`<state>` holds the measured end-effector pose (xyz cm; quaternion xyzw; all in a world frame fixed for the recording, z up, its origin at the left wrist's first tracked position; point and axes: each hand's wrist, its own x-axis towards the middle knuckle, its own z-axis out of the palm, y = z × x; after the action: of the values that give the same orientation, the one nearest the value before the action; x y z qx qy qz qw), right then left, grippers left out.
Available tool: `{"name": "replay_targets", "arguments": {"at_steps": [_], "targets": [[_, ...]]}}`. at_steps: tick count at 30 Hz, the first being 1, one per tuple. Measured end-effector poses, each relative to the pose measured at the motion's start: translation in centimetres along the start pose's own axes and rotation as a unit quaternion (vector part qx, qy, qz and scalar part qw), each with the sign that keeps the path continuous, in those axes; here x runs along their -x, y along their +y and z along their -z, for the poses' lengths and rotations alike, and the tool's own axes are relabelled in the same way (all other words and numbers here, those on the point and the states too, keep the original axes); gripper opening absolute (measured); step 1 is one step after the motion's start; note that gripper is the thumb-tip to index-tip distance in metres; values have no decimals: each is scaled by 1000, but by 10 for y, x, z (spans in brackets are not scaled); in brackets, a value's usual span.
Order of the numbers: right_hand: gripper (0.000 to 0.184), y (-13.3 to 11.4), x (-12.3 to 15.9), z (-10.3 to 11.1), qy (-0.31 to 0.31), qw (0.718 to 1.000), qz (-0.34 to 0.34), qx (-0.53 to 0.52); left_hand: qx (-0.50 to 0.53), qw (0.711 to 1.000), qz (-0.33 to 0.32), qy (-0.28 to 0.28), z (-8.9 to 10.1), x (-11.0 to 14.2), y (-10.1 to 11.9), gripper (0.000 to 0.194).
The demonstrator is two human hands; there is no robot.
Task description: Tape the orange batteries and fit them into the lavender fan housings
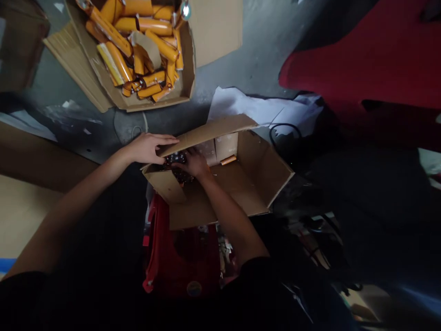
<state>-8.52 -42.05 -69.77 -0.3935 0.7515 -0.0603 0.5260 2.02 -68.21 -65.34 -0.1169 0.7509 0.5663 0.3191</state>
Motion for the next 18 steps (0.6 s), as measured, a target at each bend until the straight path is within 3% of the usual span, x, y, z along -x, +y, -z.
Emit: {"name": "replay_targets", "arguments": {"at_steps": [3,6,12,18], "targets": [[66,16,-4,-1,30,996,-28,-84,1,1000,-4,2,-2,-1,-2,86],[61,17,-7,-6,63,990,-33,-123,12,1000,-11,9,-4,-2,-4,86],[71,-13,-9,-14,74,993,-62,-75,20,1000,-5,7,-2,-2,-3,87],[54,-45,-4,-20,72,993,-89,-42,34,999,-2,7,-1,-1,-6,86]]}}
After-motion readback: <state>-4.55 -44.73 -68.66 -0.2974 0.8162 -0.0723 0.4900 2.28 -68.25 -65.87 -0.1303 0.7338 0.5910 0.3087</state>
